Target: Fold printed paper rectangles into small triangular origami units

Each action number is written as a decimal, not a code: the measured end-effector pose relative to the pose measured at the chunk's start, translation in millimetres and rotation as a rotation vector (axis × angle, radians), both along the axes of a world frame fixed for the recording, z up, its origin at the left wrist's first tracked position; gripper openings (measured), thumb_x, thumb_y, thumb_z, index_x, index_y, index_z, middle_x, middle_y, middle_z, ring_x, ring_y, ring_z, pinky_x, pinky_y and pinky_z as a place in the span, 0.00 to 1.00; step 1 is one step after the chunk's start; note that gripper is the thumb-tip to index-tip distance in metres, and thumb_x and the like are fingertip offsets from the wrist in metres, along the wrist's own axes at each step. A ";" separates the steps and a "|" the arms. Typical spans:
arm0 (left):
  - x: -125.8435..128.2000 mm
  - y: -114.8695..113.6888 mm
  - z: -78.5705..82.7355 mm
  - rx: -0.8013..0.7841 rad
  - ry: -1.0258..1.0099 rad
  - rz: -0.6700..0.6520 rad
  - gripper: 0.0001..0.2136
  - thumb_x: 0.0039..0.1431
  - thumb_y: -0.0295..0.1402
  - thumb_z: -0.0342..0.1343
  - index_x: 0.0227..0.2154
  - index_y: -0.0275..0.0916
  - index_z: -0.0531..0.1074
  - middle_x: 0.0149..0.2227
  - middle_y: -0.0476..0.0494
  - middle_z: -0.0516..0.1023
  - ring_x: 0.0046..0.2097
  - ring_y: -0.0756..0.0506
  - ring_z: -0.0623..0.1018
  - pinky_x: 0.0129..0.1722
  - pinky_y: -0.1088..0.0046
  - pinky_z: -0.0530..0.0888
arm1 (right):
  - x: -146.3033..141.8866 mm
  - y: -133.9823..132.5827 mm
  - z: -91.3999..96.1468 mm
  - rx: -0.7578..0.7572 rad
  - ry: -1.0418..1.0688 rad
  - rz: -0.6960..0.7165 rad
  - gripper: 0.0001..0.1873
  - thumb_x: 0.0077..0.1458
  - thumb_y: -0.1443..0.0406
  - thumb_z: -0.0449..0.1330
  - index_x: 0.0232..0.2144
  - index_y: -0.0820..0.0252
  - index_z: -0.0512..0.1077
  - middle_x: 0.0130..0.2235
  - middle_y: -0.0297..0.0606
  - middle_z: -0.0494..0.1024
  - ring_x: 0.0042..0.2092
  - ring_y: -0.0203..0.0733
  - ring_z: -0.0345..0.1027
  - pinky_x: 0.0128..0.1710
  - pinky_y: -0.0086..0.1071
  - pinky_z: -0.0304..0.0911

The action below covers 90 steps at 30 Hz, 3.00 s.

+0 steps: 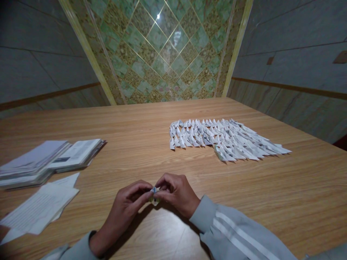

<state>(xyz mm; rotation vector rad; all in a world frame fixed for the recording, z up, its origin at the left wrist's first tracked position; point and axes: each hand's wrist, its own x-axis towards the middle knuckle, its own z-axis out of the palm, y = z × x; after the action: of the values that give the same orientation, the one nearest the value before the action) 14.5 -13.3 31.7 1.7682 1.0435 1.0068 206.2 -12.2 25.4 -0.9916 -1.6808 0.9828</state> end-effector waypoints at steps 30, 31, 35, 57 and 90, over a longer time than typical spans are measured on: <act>7.7 -5.2 4.9 -0.124 -0.082 0.042 0.09 0.58 0.37 0.59 0.27 0.37 0.76 0.25 0.46 0.76 0.26 0.48 0.73 0.25 0.76 0.69 | -1.3 -2.0 4.5 -0.046 0.001 0.010 0.07 0.55 0.62 0.65 0.31 0.60 0.78 0.28 0.35 0.80 0.29 0.37 0.72 0.30 0.27 0.64; 7.6 -5.2 4.7 -0.121 -0.073 0.040 0.10 0.58 0.38 0.59 0.27 0.37 0.76 0.25 0.46 0.76 0.27 0.48 0.73 0.26 0.76 0.69 | -1.1 -1.8 5.1 -0.025 -0.021 0.000 0.07 0.55 0.62 0.65 0.30 0.60 0.78 0.28 0.35 0.80 0.30 0.37 0.72 0.31 0.28 0.64; 6.8 -5.1 3.2 -0.112 -0.046 0.025 0.10 0.59 0.38 0.58 0.28 0.37 0.76 0.25 0.46 0.76 0.27 0.48 0.73 0.27 0.76 0.69 | 0.1 -0.7 5.1 0.017 -0.062 -0.026 0.09 0.55 0.60 0.65 0.28 0.61 0.78 0.28 0.36 0.78 0.31 0.38 0.71 0.32 0.29 0.64; 8.7 -0.7 5.7 -0.157 -0.409 0.360 0.13 0.60 0.44 0.58 0.31 0.38 0.70 0.36 0.44 0.80 0.27 0.49 0.75 0.27 0.74 0.73 | 3.5 2.3 9.9 -0.017 0.118 -0.195 0.08 0.60 0.62 0.58 0.31 0.60 0.70 0.28 0.33 0.74 0.30 0.37 0.67 0.30 0.28 0.61; 15.1 -6.1 -1.1 -0.274 -0.565 0.151 0.17 0.43 0.27 0.71 0.34 0.40 0.69 0.36 0.50 0.78 0.37 0.48 0.79 0.38 0.74 0.75 | 0.9 -4.2 10.3 0.498 -0.298 -0.128 0.11 0.63 0.63 0.59 0.28 0.60 0.71 0.28 0.38 0.75 0.32 0.41 0.66 0.32 0.31 0.58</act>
<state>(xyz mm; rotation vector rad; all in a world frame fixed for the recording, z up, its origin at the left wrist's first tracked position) 29.6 -19.5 30.6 1.1009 0.9019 1.2894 207.1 -16.4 35.7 -0.9184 -1.9491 0.3097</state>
